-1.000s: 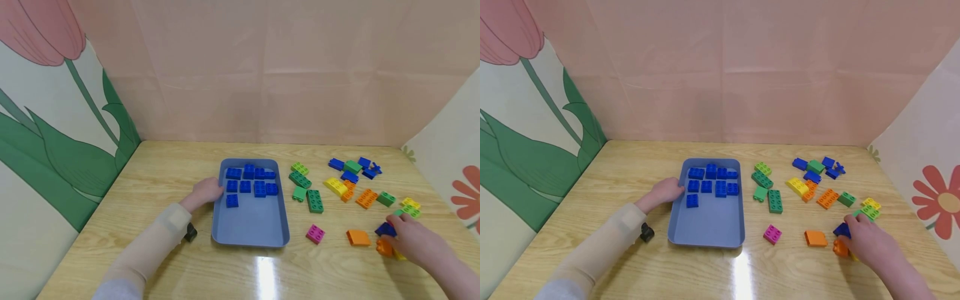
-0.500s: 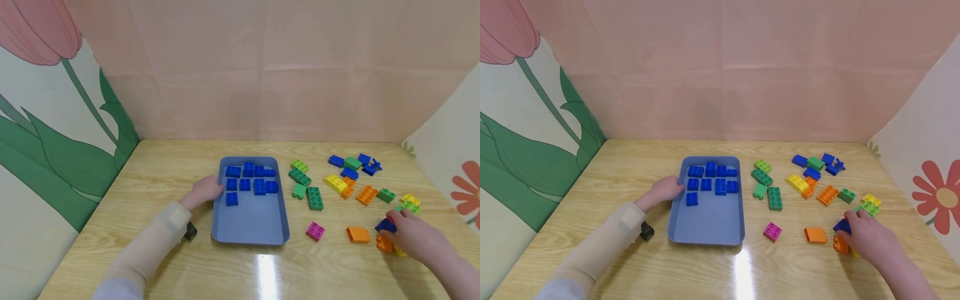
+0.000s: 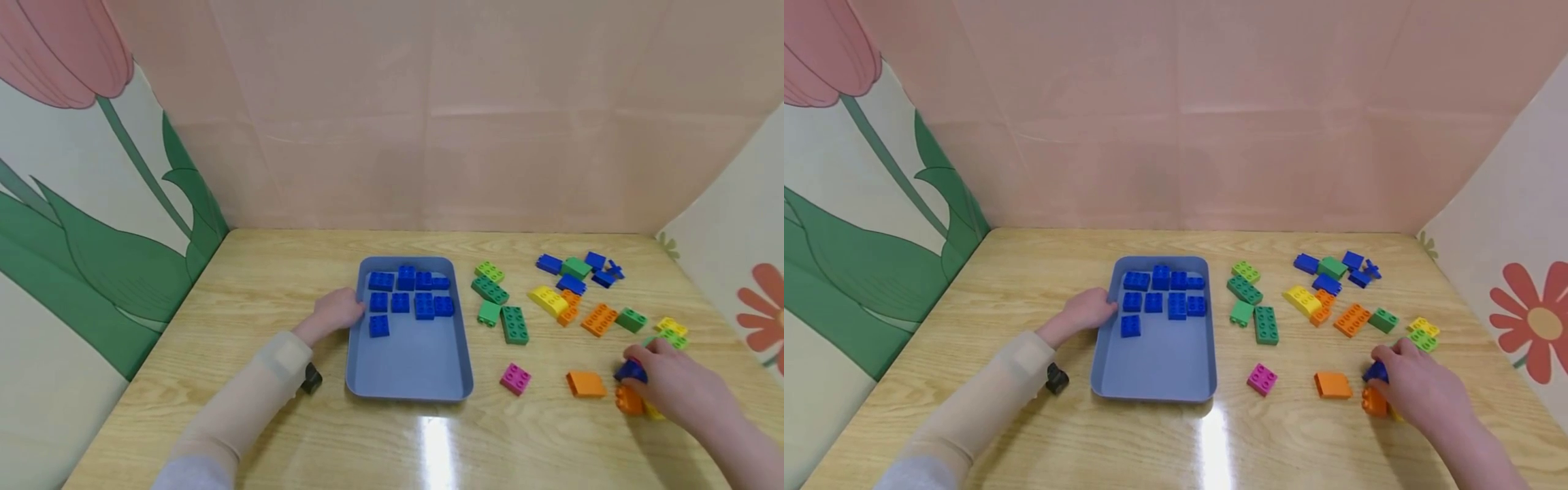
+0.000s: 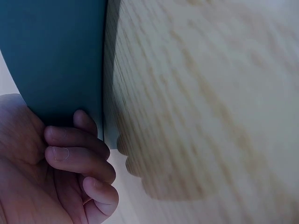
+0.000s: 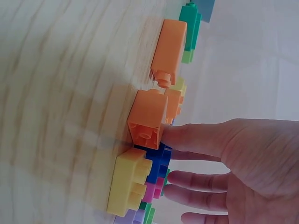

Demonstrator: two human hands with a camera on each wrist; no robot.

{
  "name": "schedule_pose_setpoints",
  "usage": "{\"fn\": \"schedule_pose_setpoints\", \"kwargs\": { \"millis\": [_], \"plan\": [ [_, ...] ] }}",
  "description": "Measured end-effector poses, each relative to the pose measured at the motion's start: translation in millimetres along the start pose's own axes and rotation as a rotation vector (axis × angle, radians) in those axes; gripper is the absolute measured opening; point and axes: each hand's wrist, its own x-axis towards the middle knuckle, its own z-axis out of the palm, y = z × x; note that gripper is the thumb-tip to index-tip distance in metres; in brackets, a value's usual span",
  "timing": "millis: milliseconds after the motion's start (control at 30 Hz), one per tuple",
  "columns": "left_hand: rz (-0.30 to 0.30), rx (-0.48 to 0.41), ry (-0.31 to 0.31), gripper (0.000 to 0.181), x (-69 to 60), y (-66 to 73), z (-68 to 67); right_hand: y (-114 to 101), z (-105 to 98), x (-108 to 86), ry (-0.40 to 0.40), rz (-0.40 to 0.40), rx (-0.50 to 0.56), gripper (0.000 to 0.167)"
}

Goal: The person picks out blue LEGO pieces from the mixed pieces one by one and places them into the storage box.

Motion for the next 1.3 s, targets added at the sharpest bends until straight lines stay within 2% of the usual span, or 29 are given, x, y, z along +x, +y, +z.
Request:
{"fn": "schedule_pose_setpoints", "kwargs": {
  "millis": [167, 433, 733, 1067, 1200, 1300],
  "plan": [
    [-0.004, -0.010, 0.000, 0.035, -2.6, 1.4, -0.4, 1.2, 2.5, 0.6, 0.000, -0.019, 0.010, 0.048],
    [-0.007, -0.005, -0.007, 0.035, -2.8, 1.6, -0.8, 5.0, 7.0, 5.3, -0.055, 0.016, 0.073, 0.060],
    [-0.010, -0.005, -0.001, 0.035, -2.8, 1.3, -0.3, -0.8, 7.7, 4.4, -0.103, -0.009, 0.077, 0.050],
    [-0.021, -0.015, -0.005, 0.033, -3.8, 1.9, -0.8, 2.6, 6.7, 8.5, -0.077, -0.035, 0.084, 0.058],
    [-0.011, -0.012, 0.002, 0.033, -3.1, 2.2, -1.7, 0.8, -4.6, 11.1, -0.055, -0.055, 0.092, 0.060],
    [-0.012, -0.011, 0.001, 0.033, -2.5, 2.1, -2.0, -6.3, -17.7, 12.9, -0.002, -0.086, 0.096, 0.056]
  ]
}}
